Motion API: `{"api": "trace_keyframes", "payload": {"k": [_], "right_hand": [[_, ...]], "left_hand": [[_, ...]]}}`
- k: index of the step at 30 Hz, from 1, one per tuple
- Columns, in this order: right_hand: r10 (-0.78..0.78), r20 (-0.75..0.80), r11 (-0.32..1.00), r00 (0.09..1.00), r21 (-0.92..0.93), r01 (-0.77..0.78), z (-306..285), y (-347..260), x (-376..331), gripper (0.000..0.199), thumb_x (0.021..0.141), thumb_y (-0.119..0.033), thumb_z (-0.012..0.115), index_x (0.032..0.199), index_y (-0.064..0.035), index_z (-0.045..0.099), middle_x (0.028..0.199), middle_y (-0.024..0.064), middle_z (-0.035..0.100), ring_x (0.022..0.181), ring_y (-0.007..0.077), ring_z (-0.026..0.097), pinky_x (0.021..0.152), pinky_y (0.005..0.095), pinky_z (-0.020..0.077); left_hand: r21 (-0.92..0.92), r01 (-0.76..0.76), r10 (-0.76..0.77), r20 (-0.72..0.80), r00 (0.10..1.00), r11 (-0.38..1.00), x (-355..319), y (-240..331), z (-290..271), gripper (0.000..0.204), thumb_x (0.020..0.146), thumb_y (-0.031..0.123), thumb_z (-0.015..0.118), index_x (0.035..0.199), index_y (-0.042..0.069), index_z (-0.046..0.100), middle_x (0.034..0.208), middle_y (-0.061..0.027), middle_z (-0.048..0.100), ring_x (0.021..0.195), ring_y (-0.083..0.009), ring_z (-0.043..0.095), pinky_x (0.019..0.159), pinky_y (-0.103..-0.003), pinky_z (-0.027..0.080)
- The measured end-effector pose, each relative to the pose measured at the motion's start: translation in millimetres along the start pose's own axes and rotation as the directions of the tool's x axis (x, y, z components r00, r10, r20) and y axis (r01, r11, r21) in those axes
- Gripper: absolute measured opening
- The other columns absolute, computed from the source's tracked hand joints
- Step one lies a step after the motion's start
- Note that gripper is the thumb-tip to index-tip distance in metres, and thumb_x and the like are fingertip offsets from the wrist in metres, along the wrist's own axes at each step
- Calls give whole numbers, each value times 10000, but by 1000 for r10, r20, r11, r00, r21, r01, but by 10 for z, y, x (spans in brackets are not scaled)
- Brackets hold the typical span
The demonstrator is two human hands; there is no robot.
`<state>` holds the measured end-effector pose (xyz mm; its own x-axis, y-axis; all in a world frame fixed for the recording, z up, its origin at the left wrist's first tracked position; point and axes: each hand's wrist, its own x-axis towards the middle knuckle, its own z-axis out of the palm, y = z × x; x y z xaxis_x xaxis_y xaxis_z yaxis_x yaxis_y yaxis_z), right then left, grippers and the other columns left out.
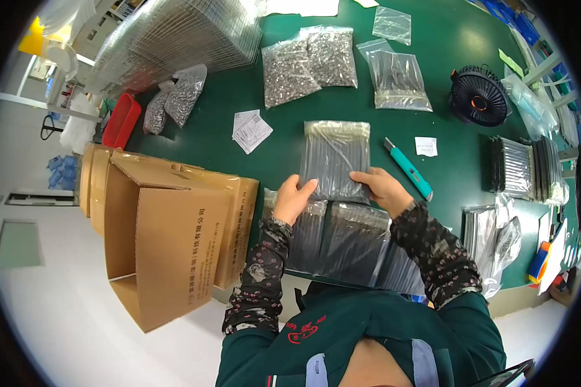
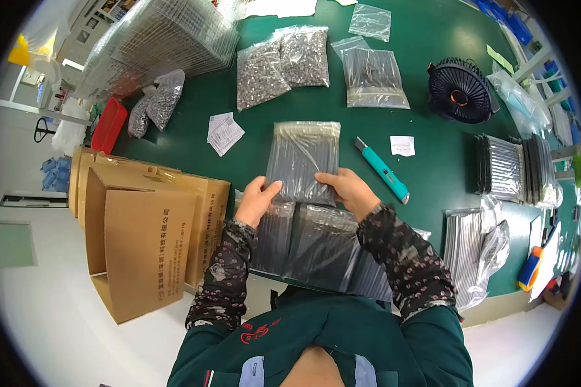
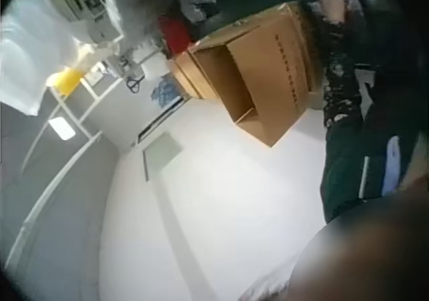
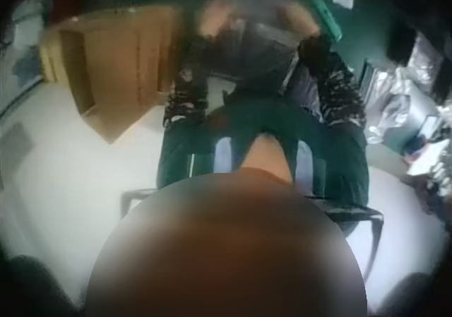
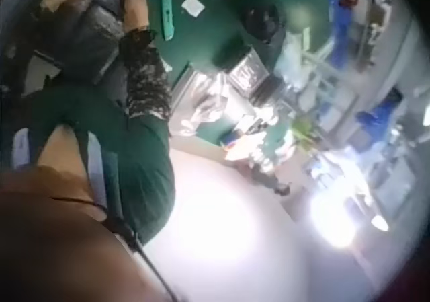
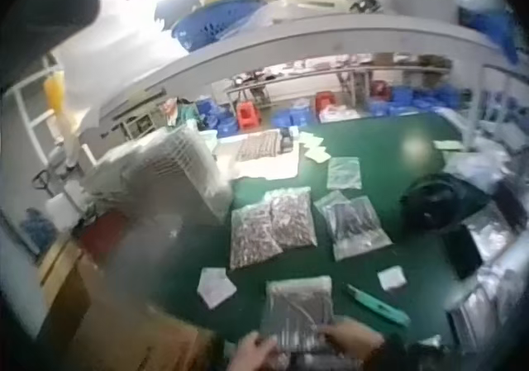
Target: Packing small hardware components into anti-static bags, labeling them, and placing them into cardboard boxes with protective foam.
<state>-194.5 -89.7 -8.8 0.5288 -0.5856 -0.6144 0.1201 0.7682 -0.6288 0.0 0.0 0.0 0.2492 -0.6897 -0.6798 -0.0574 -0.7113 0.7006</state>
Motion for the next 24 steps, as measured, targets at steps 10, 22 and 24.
{"api": "trace_keyframes", "payload": {"k": [10,22,24], "right_hand": [[-373,-87,-3,924,-995,-95,227,-85,46,387,746,-392,597,632,-23,569,599,108,588,533,274,581,488,405,425],[-484,539,-300,689,-842,448,934,-329,116,181,735,-167,606,873,-67,547,872,87,545,843,282,530,680,370,449],[-475,566,-262,674,-822,505,1208,-286,399,198,731,-180,614,881,-68,549,875,85,548,847,280,533,687,369,449]], "left_hand": [[753,-268,612,-217,761,600,-276,108,-172,456,683,192,677,1057,-5,508,1151,-203,425,1068,-347,384,884,-419,349],[793,-310,669,-158,726,524,-518,-639,-248,647,797,352,552,1302,25,316,1379,-229,200,1289,-379,165,1005,-512,205],[803,-284,656,-169,735,525,-522,-653,-253,643,800,347,543,1307,30,305,1376,-228,209,1287,-370,180,1001,-512,216]]}}
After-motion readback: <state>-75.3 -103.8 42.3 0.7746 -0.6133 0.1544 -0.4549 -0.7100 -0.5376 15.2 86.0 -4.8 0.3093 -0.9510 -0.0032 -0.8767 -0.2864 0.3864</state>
